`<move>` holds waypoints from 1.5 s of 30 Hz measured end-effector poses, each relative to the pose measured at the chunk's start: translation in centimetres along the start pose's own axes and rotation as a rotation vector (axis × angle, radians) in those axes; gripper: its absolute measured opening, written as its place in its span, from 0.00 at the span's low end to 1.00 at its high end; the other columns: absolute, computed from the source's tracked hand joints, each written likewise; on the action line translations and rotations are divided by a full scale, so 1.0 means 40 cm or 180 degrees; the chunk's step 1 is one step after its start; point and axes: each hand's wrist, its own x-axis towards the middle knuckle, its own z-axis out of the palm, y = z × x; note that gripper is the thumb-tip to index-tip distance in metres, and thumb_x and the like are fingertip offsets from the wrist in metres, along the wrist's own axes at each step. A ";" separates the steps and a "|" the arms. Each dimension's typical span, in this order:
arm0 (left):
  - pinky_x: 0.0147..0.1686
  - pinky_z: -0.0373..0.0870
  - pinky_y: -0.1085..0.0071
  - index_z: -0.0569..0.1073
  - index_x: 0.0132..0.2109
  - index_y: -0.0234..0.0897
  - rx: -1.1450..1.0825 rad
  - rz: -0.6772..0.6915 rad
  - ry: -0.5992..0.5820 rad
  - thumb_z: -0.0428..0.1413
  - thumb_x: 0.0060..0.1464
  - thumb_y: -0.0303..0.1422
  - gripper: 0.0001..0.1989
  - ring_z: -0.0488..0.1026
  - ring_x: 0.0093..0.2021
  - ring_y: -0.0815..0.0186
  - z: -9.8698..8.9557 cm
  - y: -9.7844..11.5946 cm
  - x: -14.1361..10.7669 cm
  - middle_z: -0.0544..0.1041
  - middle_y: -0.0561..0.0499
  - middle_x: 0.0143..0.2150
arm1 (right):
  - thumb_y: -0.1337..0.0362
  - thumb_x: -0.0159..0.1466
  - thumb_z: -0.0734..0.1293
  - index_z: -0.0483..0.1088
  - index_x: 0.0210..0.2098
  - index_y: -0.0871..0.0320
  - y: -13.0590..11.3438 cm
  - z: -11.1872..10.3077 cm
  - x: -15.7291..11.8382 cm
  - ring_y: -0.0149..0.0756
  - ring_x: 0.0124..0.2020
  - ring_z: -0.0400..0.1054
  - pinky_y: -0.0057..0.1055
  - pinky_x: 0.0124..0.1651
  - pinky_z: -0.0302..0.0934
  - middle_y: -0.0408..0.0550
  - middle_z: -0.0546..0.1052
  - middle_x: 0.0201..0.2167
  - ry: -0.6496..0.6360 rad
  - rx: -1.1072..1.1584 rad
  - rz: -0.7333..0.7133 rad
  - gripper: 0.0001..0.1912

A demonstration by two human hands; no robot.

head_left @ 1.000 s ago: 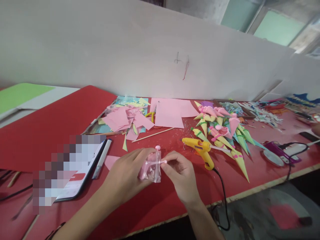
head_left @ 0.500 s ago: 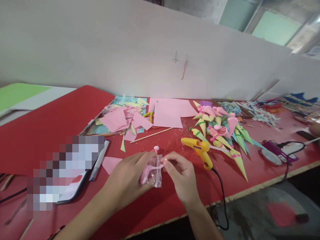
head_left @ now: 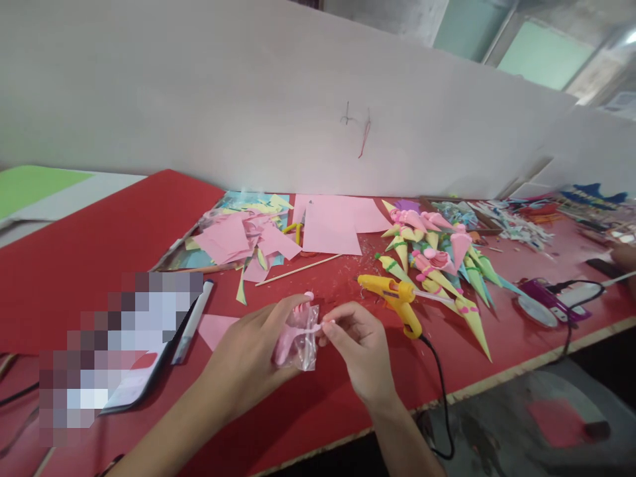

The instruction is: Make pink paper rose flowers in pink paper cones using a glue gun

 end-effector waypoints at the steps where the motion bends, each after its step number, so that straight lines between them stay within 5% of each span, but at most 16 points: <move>1: 0.22 0.66 0.73 0.64 0.50 0.39 0.0017 0.0001 -0.0011 0.51 0.48 0.32 0.20 0.76 0.27 0.63 -0.001 0.000 0.000 0.78 0.50 0.33 | 0.67 0.53 0.69 0.73 0.27 0.56 0.000 -0.001 0.000 0.29 0.22 0.71 0.24 0.27 0.68 0.40 0.76 0.22 -0.0028 -0.0041 -0.0009 0.01; 7: 0.21 0.66 0.72 0.65 0.47 0.37 0.0340 0.0061 0.0194 0.50 0.49 0.32 0.16 0.76 0.27 0.62 -0.003 0.004 0.011 0.78 0.49 0.31 | 0.70 0.55 0.68 0.77 0.35 0.54 -0.002 -0.002 -0.002 0.34 0.33 0.74 0.28 0.36 0.70 0.44 0.80 0.31 -0.0176 -0.0370 -0.0086 0.09; 15: 0.23 0.67 0.69 0.69 0.46 0.36 0.0719 0.0403 0.0327 0.48 0.53 0.33 0.13 0.76 0.27 0.59 0.004 -0.009 0.016 0.80 0.46 0.32 | 0.70 0.57 0.66 0.75 0.30 0.55 0.003 0.004 0.000 0.35 0.31 0.73 0.30 0.36 0.67 0.45 0.79 0.28 -0.0137 -0.1391 -0.0957 0.06; 31: 0.23 0.69 0.72 0.69 0.43 0.37 0.0405 0.0527 0.0276 0.47 0.51 0.28 0.12 0.76 0.27 0.63 -0.003 -0.003 0.019 0.80 0.49 0.31 | 0.67 0.59 0.65 0.74 0.32 0.57 0.001 0.004 -0.003 0.32 0.26 0.74 0.25 0.31 0.68 0.44 0.79 0.27 -0.0120 -0.1147 -0.0568 0.05; 40: 0.31 0.72 0.70 0.69 0.44 0.39 0.0058 0.0163 0.0116 0.49 0.50 0.29 0.13 0.77 0.34 0.61 0.002 -0.029 0.011 0.80 0.47 0.37 | 0.70 0.54 0.69 0.74 0.27 0.57 -0.003 -0.007 -0.007 0.29 0.21 0.73 0.20 0.27 0.66 0.41 0.77 0.21 0.0070 -0.0829 -0.0563 0.03; 45: 0.38 0.71 0.60 0.62 0.55 0.36 0.0394 -0.1007 -0.0112 0.48 0.52 0.35 0.22 0.75 0.45 0.52 -0.022 -0.052 0.015 0.75 0.41 0.49 | 0.71 0.58 0.66 0.76 0.33 0.55 -0.004 -0.018 -0.003 0.28 0.26 0.75 0.20 0.32 0.69 0.42 0.80 0.28 0.0127 -0.0440 -0.0425 0.08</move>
